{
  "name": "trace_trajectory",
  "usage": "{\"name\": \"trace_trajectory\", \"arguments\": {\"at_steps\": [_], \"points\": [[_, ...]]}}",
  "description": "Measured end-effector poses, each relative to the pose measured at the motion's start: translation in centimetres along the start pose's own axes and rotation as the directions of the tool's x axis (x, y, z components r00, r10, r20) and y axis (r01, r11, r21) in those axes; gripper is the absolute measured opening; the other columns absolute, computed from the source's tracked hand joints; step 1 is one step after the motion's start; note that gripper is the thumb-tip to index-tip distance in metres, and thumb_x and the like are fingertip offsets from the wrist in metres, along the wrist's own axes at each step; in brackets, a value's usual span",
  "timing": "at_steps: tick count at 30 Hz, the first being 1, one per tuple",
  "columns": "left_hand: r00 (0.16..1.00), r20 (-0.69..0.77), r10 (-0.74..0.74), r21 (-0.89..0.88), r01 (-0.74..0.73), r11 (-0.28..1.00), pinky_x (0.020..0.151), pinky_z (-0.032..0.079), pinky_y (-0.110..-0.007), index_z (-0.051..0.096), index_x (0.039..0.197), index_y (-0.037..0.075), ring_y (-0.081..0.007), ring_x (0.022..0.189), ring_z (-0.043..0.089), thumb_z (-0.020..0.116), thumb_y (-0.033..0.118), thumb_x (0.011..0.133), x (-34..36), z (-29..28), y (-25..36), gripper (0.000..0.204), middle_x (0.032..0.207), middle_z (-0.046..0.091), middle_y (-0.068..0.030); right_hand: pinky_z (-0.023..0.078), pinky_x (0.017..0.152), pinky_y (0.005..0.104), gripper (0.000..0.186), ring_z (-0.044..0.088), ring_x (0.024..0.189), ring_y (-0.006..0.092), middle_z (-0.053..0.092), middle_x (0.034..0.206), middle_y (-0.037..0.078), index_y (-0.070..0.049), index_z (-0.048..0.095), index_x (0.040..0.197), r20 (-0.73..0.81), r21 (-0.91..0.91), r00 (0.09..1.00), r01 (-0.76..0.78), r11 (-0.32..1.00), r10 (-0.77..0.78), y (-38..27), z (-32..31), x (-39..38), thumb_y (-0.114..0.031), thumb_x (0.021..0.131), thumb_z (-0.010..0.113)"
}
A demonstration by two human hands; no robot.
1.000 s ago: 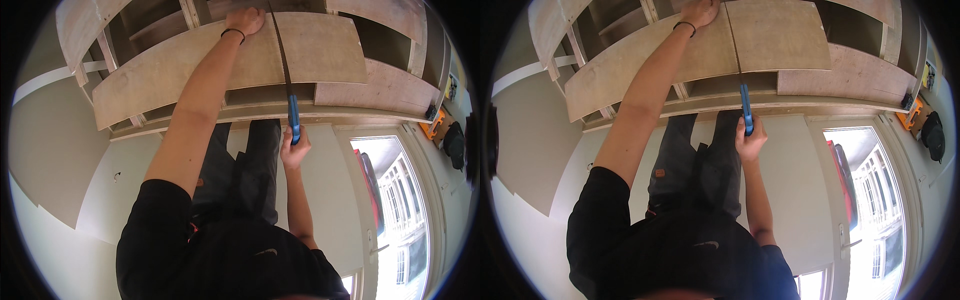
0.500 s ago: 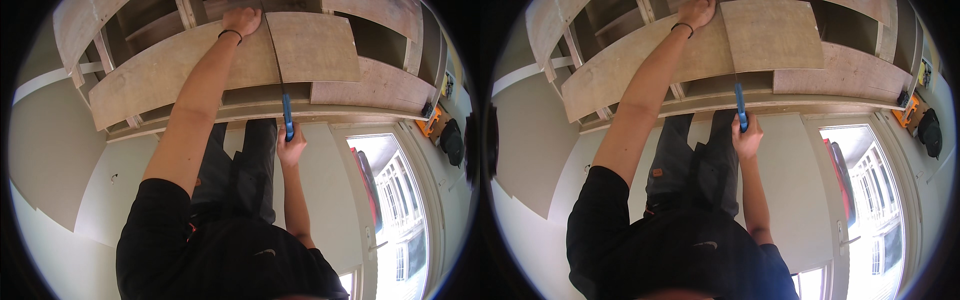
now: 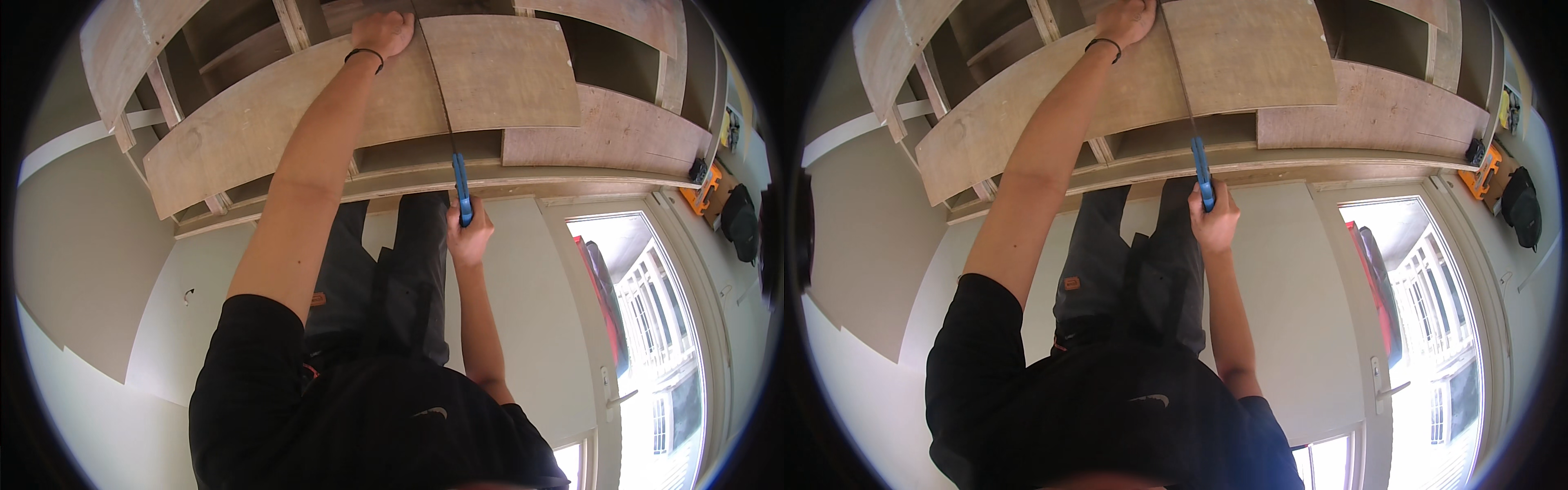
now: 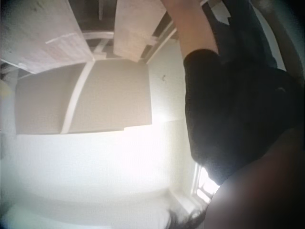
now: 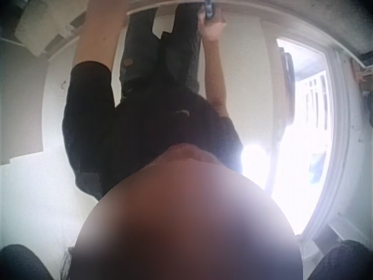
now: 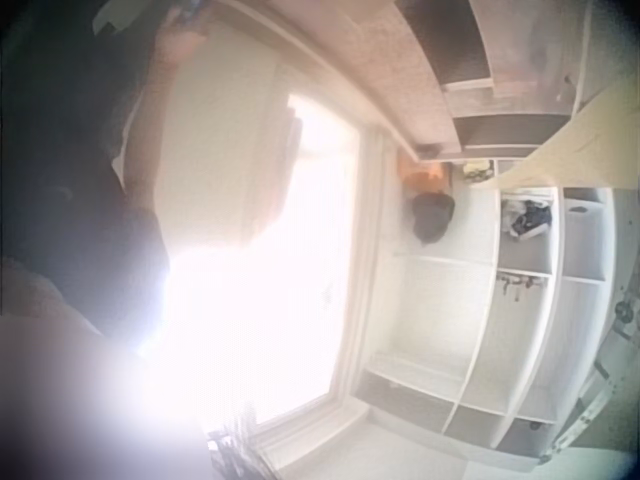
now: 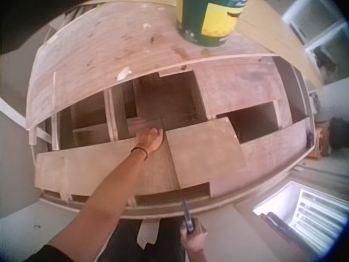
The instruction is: The person uses a hand saw to cut a piece of plywood resting on a wooden frame. After completing the cut, the person removes the cut piece and uses a tape measure to measure the remaining section of the plywood.
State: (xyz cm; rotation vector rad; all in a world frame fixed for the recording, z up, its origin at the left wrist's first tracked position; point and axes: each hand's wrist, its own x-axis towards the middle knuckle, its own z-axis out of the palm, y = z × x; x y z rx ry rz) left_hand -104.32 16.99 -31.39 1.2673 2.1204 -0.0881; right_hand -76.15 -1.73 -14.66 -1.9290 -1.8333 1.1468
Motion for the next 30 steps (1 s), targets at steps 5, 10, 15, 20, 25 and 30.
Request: {"name": "trace_trajectory", "arguments": {"at_steps": [5,10,15,20,25,30], "points": [[0.998,0.064,-0.014,0.007,0.013,1.000,0.085,0.053,-0.043,0.074,0.094,0.009,-0.0324,0.094,0.068,0.028,0.039,0.097,0.0,-0.7,0.2,0.055,0.096,0.072,-0.0152,0.048,0.052,0.0379,0.017,0.058,0.054,0.0298,0.059,0.066,0.015,0.000,0.061,0.089,0.013,-0.004,1.000,-0.010,1.000,0.010,0.2,0.1,-0.1,-0.016,0.088,0.067],[0.999,0.041,-0.014,0.001,0.014,1.000,0.085,0.053,-0.043,0.075,0.093,0.010,-0.0325,0.093,0.068,0.028,0.038,0.097,0.1,-0.5,0.1,0.055,0.096,0.073,-0.0142,0.048,0.053,0.0380,0.018,0.059,0.055,0.0307,0.059,0.067,0.015,0.000,0.061,0.090,0.007,0.013,1.000,-0.015,1.000,0.015,0.3,-0.1,-0.6,-0.016,0.088,0.067],[1.000,-0.015,0.008,0.004,-0.008,1.000,0.084,0.053,-0.043,0.074,0.091,0.007,-0.0321,0.093,0.068,0.028,0.040,0.097,-0.1,-0.4,0.2,0.057,0.094,0.072,-0.0156,0.049,0.054,0.0387,0.019,0.059,0.056,0.0321,0.060,0.068,0.016,0.001,0.061,0.091,-0.006,0.013,1.000,-0.029,0.999,0.029,0.5,0.0,-1.3,-0.017,0.088,0.067],[0.997,0.080,-0.003,-0.006,0.003,1.000,0.084,0.053,-0.043,0.074,0.091,0.006,-0.0314,0.090,0.068,0.027,0.045,0.098,-0.6,-1.3,0.6,0.061,0.085,0.072,-0.0154,0.049,0.054,0.0387,0.020,0.059,0.056,0.0331,0.060,0.068,0.017,0.001,0.061,0.091,-0.011,0.035,0.999,-0.042,0.998,0.042,1.0,0.6,-1.5,-0.018,0.088,0.068],[0.994,0.109,-0.021,-0.032,0.025,0.999,0.083,0.053,-0.043,0.074,0.092,0.008,-0.0312,0.090,0.069,0.026,0.049,0.098,-0.8,-1.4,0.6,0.064,0.085,0.072,-0.0148,0.049,0.054,0.0384,0.020,0.060,0.056,0.0328,0.060,0.068,0.017,0.001,0.061,0.091,-0.005,0.039,0.999,-0.050,0.998,0.050,1.5,0.9,-1.6,-0.018,0.088,0.068],[0.999,0.035,0.008,0.018,-0.008,1.000,0.084,0.053,-0.043,0.074,0.095,0.008,-0.0315,0.093,0.068,0.026,0.049,0.098,-0.7,-1.0,0.4,0.064,0.090,0.072,-0.0162,0.049,0.053,0.0382,0.020,0.060,0.055,0.0311,0.060,0.067,0.016,0.001,0.061,0.091,-0.010,0.050,0.999,-0.037,0.998,0.038,1.6,0.9,-1.5,-0.017,0.088,0.068]]}}
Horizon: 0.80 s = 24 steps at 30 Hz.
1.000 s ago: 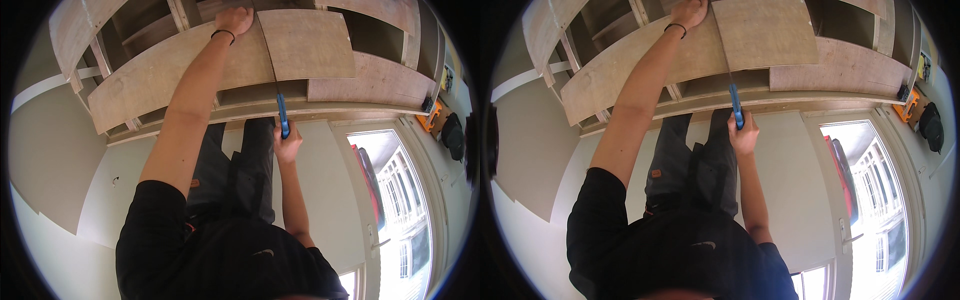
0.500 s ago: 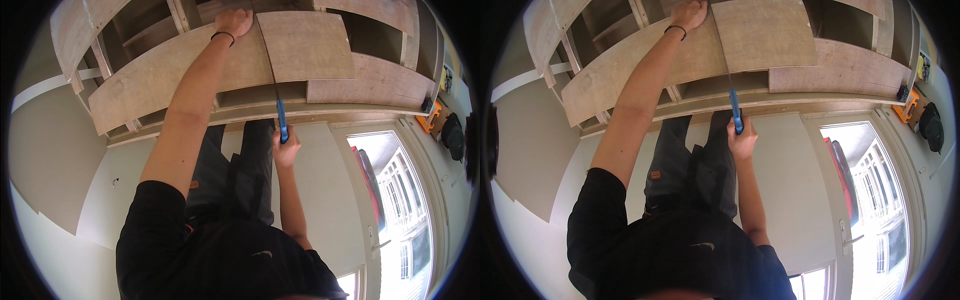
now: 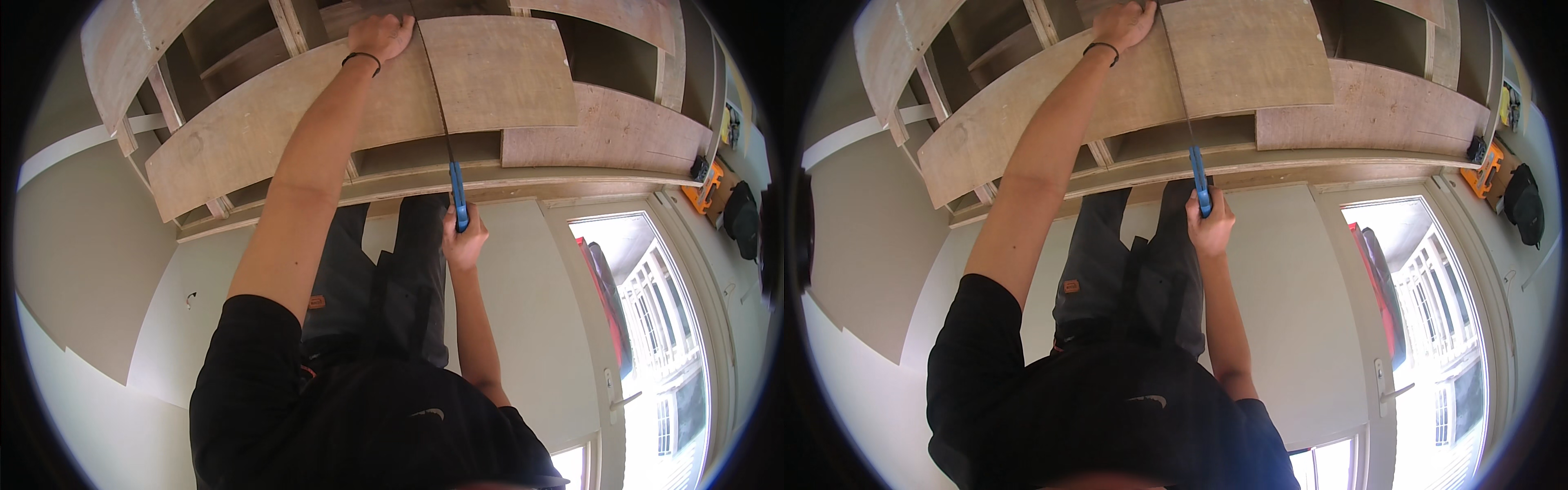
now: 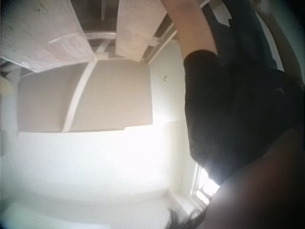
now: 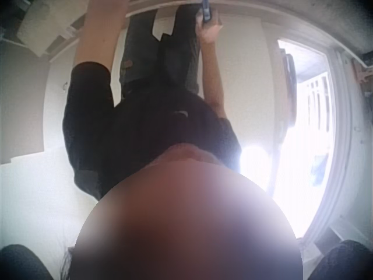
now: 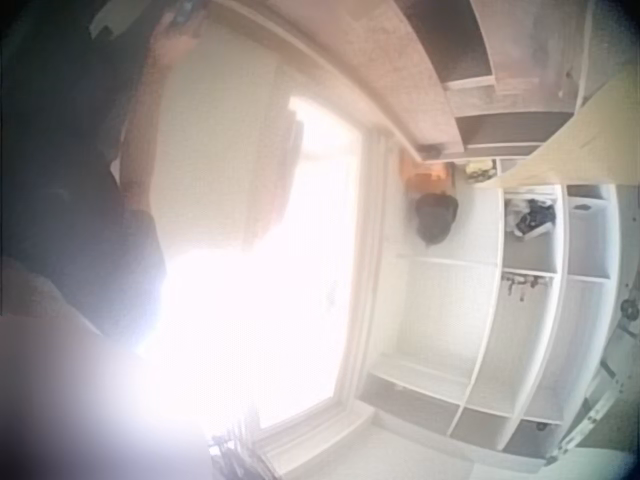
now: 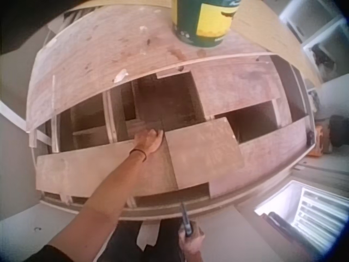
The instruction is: The person uses a hand saw to cut a piece of plywood resting on a wooden frame. After completing the cut, the person removes the cut piece and uses a tape measure to measure the remaining section of the plywood.
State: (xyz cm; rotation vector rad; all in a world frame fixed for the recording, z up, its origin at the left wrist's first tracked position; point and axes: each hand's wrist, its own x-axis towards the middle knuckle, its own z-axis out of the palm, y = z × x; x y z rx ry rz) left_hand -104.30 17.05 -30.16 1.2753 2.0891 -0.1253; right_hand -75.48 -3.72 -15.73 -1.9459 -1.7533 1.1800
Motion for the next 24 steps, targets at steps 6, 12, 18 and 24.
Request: {"name": "trace_trajectory", "arguments": {"at_steps": [6,12,18,24], "points": [[1.000,0.011,-0.028,-0.050,0.029,0.998,0.084,0.053,-0.043,0.074,0.095,0.007,-0.0316,0.093,0.068,0.026,0.047,0.097,0.2,-0.2,0.2,0.062,0.089,0.072,-0.0166,0.048,0.052,0.0379,0.020,0.059,0.053,0.0311,0.059,0.065,0.015,0.001,0.061,0.090,0.009,0.006,0.998,-0.055,0.998,0.054,-0.1,-0.1,-0.1,-0.017,0.088,0.069],[0.998,0.054,-0.015,-0.048,0.018,0.999,0.082,0.053,-0.042,0.075,0.091,0.009,-0.0303,0.087,0.069,0.026,0.044,0.097,0.3,-0.1,0.1,0.060,0.080,0.072,-0.0130,0.048,0.052,0.0378,0.019,0.059,0.053,0.0310,0.059,0.065,0.015,0.001,0.061,0.090,-0.031,-0.030,0.999,0.043,0.999,-0.044,0.9,-0.4,-1.2,-0.015,0.086,0.069],[1.000,0.015,-0.023,-0.030,0.024,0.999,0.087,0.051,-0.045,0.074,0.093,0.008,-0.0335,0.094,0.067,0.028,0.046,0.097,0.2,0.0,0.1,0.060,0.089,0.070,-0.0182,0.048,0.052,0.0385,0.018,0.059,0.054,0.0315,0.059,0.067,0.016,0.003,0.061,0.092,-0.015,-0.035,0.999,0.034,0.999,-0.034,2.4,-0.8,-2.8,-0.012,0.084,0.068],[0.999,0.046,-0.024,-0.018,0.024,1.000,0.082,0.054,-0.043,0.074,0.090,0.009,-0.0302,0.088,0.069,0.024,0.044,0.096,0.0,-0.6,0.3,0.062,0.082,0.072,-0.0140,0.048,0.051,0.0384,0.018,0.059,0.054,0.0313,0.058,0.067,0.016,0.002,0.061,0.092,-0.030,-0.108,0.998,0.045,0.993,-0.049,4.3,-1.9,-5.3,-0.011,0.082,0.068]]}}
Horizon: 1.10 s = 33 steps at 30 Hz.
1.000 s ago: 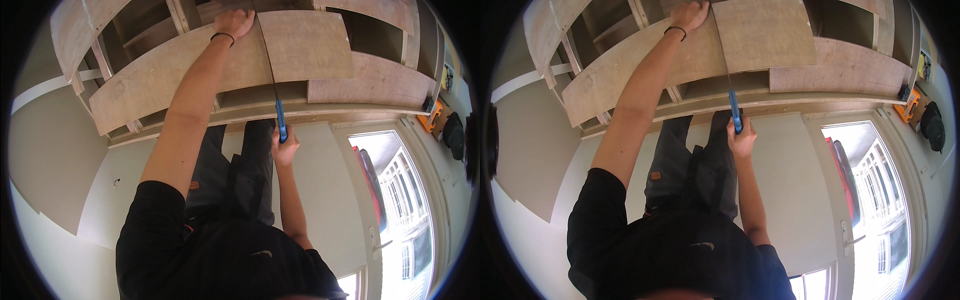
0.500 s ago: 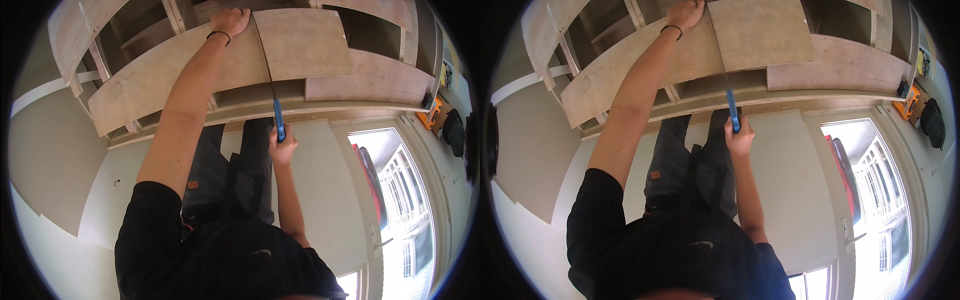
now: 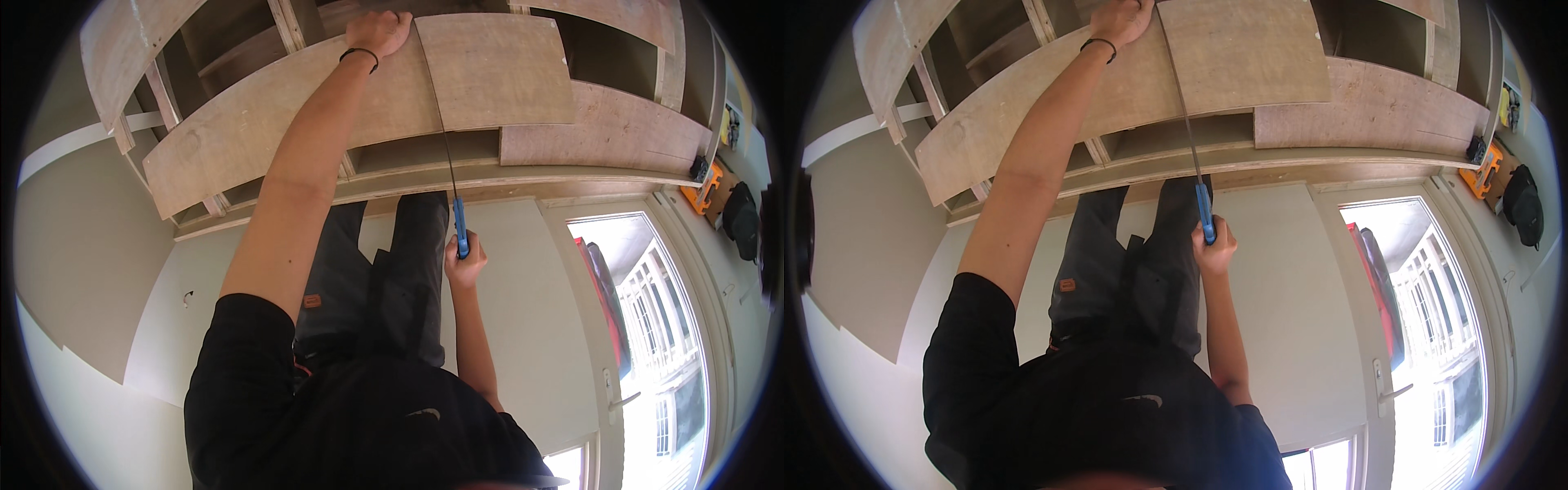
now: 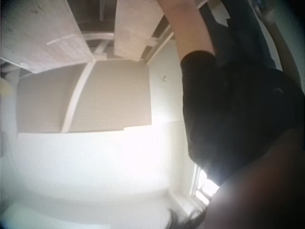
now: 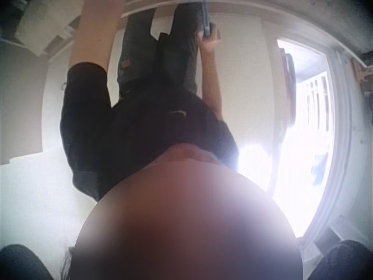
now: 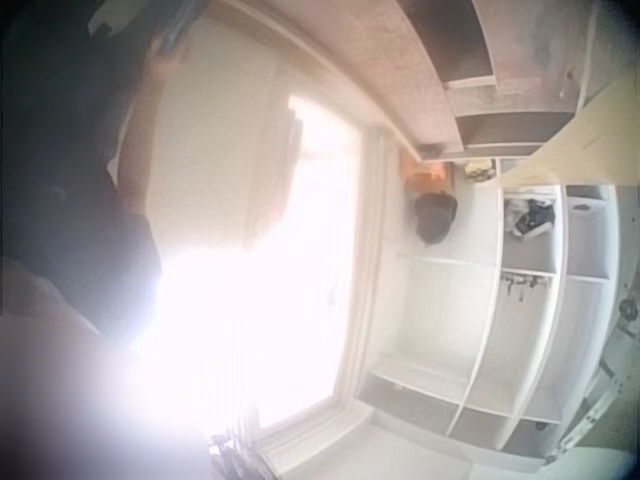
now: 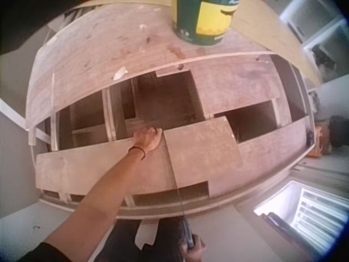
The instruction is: The person uses a hand saw to cut a piece of plywood resting on a wooden frame. After completing the cut, the person removes the cut piece and uses a tape measure to measure the remaining section of the plywood.
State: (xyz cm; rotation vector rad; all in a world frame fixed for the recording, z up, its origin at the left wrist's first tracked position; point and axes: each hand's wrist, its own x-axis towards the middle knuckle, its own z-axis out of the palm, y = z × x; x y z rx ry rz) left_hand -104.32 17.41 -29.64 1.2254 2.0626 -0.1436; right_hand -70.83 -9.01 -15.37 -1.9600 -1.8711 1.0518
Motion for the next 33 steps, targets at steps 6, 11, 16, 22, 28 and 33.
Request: {"name": "trace_trajectory", "arguments": {"at_steps": [6,11,16,22,28,33], "points": [[1.000,-0.017,0.005,-0.007,-0.006,1.000,0.083,0.053,-0.043,0.074,0.093,0.008,-0.0312,0.090,0.069,0.025,0.044,0.096,0.0,0.3,-0.1,0.061,0.088,0.073,-0.0151,0.047,0.051,0.0381,0.019,0.058,0.053,0.0314,0.057,0.066,0.015,0.001,0.061,0.093,0.065,-0.005,0.998,-0.020,1.000,0.020,1.2,-1.1,-1.9,-0.013,0.083,0.068],[0.999,-0.034,0.008,-0.017,-0.009,1.000,0.085,0.053,-0.044,0.074,0.097,0.007,-0.0321,0.094,0.068,0.027,0.043,0.096,0.6,0.6,-0.3,0.059,0.094,0.073,-0.0159,0.046,0.049,0.0359,0.021,0.056,0.049,0.0265,0.056,0.063,0.014,0.001,0.061,0.093,-0.028,0.045,1.000,0.001,0.999,0.000,-1.5,-2.7,-1.4,-0.016,0.086,0.069],[0.998,-0.067,-0.011,-0.006,0.011,1.000,0.086,0.052,-0.044,0.074,0.098,0.008,-0.0326,0.096,0.068,0.027,0.042,0.095,0.5,1.0,-0.2,0.058,0.098,0.073,-0.0159,0.045,0.048,0.0336,0.020,0.053,0.047,0.0203,0.055,0.061,0.011,0.002,0.061,0.092,0.009,0.065,0.998,-0.060,0.996,0.059,-5.3,-2.4,4.0,-0.017,0.091,0.066],[0.998,-0.059,0.012,0.015,-0.011,1.000,0.085,0.053,-0.043,0.075,0.098,0.011,-0.0311,0.097,0.068,0.029,0.042,0.095,0.5,1.0,-0.2,0.056,0.100,0.073,-0.0153,0.045,0.049,0.0338,0.023,0.053,0.047,0.0214,0.053,0.058,0.010,0.001,0.060,0.091,0.037,0.065,0.995,-0.097,0.993,0.094,-8.3,-0.3,9.7,-0.022,0.094,0.065],[0.996,-0.079,0.029,0.027,-0.026,0.999,0.085,0.053,-0.042,0.075,0.099,0.012,-0.0304,0.099,0.068,0.030,0.041,0.094,0.9,1.7,-0.7,0.054,0.101,0.073,-0.0137,0.045,0.049,0.0367,0.025,0.054,0.047,0.0255,0.053,0.057,0.011,0.000,0.061,0.091,0.056,0.054,0.997,-0.055,0.997,0.052,-9.5,0.5,10.7,-0.025,0.094,0.066],[0.998,-0.057,-0.012,0.011,0.012,1.000,0.085,0.053,-0.042,0.075,0.101,0.012,-0.0310,0.098,0.068,0.030,0.041,0.095,1.1,1.5,-0.6,0.054,0.104,0.072,-0.0136,0.046,0.049,0.0375,0.024,0.054,0.047,0.0279,0.053,0.057,0.012,0.000,0.060,0.091,0.059,0.037,0.998,-0.028,0.999,0.025,-9.3,0.7,10.8,-0.024,0.093,0.067]]}}
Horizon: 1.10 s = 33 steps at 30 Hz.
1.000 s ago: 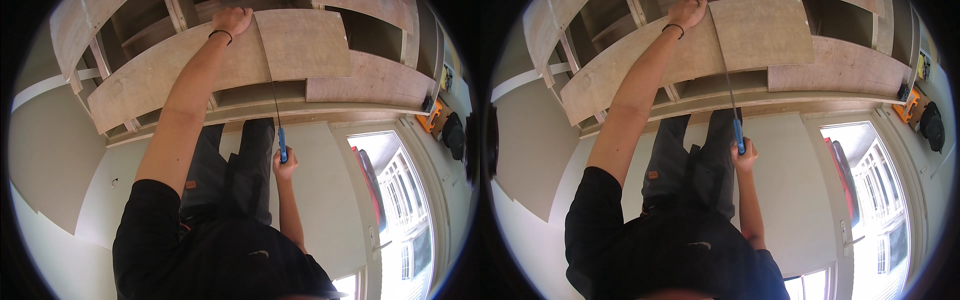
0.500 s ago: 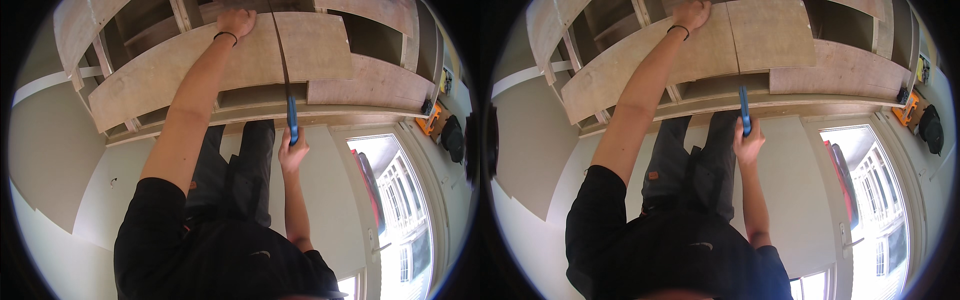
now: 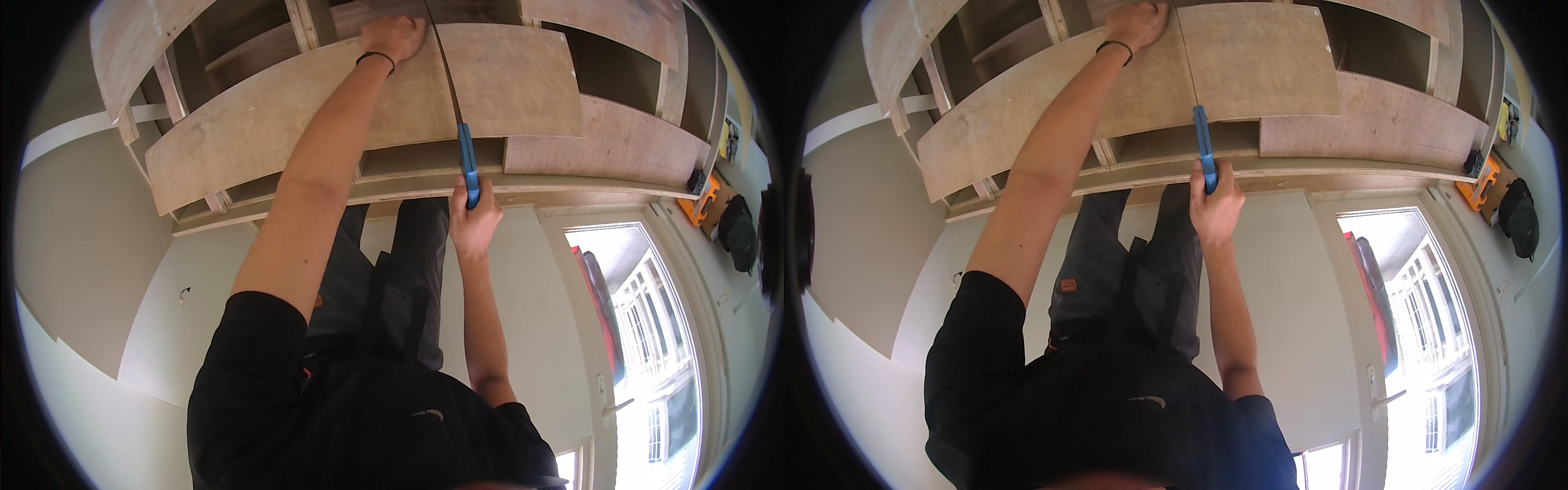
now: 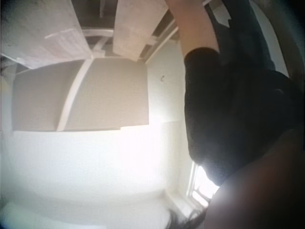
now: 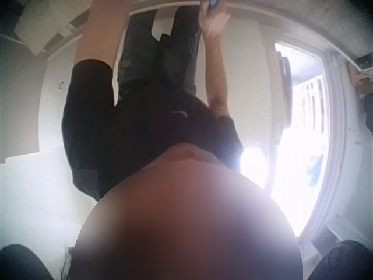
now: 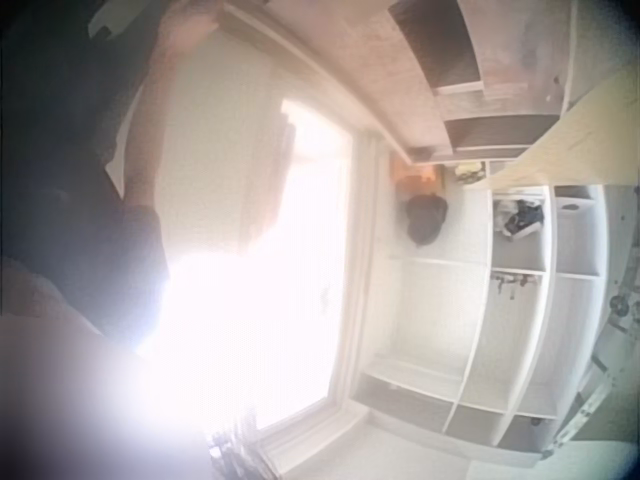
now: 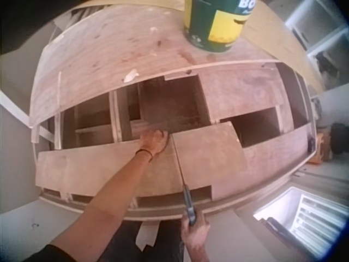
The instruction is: The person uses a hand saw to cut a piece of plywood resting on a wooden frame. After completing the cut, the person removes the cut piece and uses a tape measure to measure the remaining section of the plywood.
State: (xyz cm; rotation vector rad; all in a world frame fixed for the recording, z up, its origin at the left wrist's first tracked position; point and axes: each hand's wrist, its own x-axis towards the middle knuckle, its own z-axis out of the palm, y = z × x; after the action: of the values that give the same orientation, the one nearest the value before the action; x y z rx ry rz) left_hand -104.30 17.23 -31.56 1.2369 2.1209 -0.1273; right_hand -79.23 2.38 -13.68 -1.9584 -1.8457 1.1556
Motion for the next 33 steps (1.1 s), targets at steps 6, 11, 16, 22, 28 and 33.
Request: {"name": "trace_trajectory", "arguments": {"at_steps": [6,11,16,22,28,33], "points": [[1.000,-0.012,-0.004,-0.023,0.004,1.000,0.086,0.053,-0.042,0.074,0.102,0.012,-0.0307,0.100,0.067,0.028,0.042,0.097,-0.3,-0.4,0.4,0.056,0.106,0.072,-0.0135,0.047,0.051,0.0397,0.025,0.059,0.053,0.0308,0.057,0.063,0.015,0.000,0.060,0.091,0.026,-0.019,0.999,0.037,0.999,-0.036,0.3,-0.2,-0.3,-0.023,0.093,0.067],[1.000,0.024,-0.010,-0.015,0.011,1.000,0.088,0.052,-0.043,0.074,0.102,0.012,-0.0300,0.101,0.067,0.028,0.043,0.097,-0.1,-0.2,0.2,0.056,0.107,0.072,-0.0132,0.048,0.052,0.0406,0.025,0.059,0.054,0.0334,0.058,0.064,0.017,0.001,0.060,0.091,0.013,-0.027,0.998,0.063,0.998,-0.063,0.2,0.0,-0.7,-0.024,0.093,0.067],[0.997,-0.079,-0.023,-0.052,0.019,0.998,0.081,0.052,-0.044,0.075,0.090,0.008,-0.0306,0.088,0.069,0.033,0.043,0.096,-0.2,0.0,0.4,0.055,0.092,0.073,-0.0138,0.044,0.050,0.0357,0.024,0.049,0.048,0.0242,0.052,0.060,0.012,0.001,0.059,0.088,-0.013,-0.003,0.997,0.070,0.998,-0.070,0.5,0.3,-0.9,-0.022,0.095,0.064],[0.998,-0.041,0.038,-0.081,-0.041,0.996,0.092,0.048,-0.051,0.072,0.093,-0.004,-0.0413,0.102,0.064,0.035,0.044,0.098,-0.7,-0.7,0.4,0.061,0.104,0.068,-0.0273,0.046,0.051,0.0416,0.022,0.057,0.052,0.0337,0.056,0.062,0.016,-0.002,0.060,0.089,0.007,0.027,1.000,0.016,1.000,-0.017,1.4,0.8,-1.1,-0.022,0.092,0.066],[0.994,-0.103,0.045,-0.062,-0.051,0.997,0.092,0.048,-0.052,0.073,0.093,-0.001,-0.0413,0.102,0.064,0.035,0.042,0.098,-0.6,-0.1,0.3,0.058,0.104,0.068,-0.0269,0.044,0.049,0.0338,0.021,0.051,0.047,0.0220,0.052,0.057,0.012,0.000,0.059,0.087,-0.036,0.012,0.998,0.048,0.999,-0.047,1.7,1.5,-1.8,-0.019,0.095,0.063],[0.993,-0.111,0.044,-0.074,-0.052,0.996,0.094,0.047,-0.051,0.074,0.092,0.000,-0.0413,0.102,0.064,0.036,0.041,0.098,-0.6,-0.1,0.3,0.057,0.103,0.068,-0.0258,0.047,0.051,0.0378,0.019,0.056,0.050,0.0284,0.057,0.062,0.014,-0.001,0.061,0.091,-0.022,0.018,1.000,-0.005,1.000,0.005,2.1,1.1,-1.6,-0.020,0.091,0.067]]}}
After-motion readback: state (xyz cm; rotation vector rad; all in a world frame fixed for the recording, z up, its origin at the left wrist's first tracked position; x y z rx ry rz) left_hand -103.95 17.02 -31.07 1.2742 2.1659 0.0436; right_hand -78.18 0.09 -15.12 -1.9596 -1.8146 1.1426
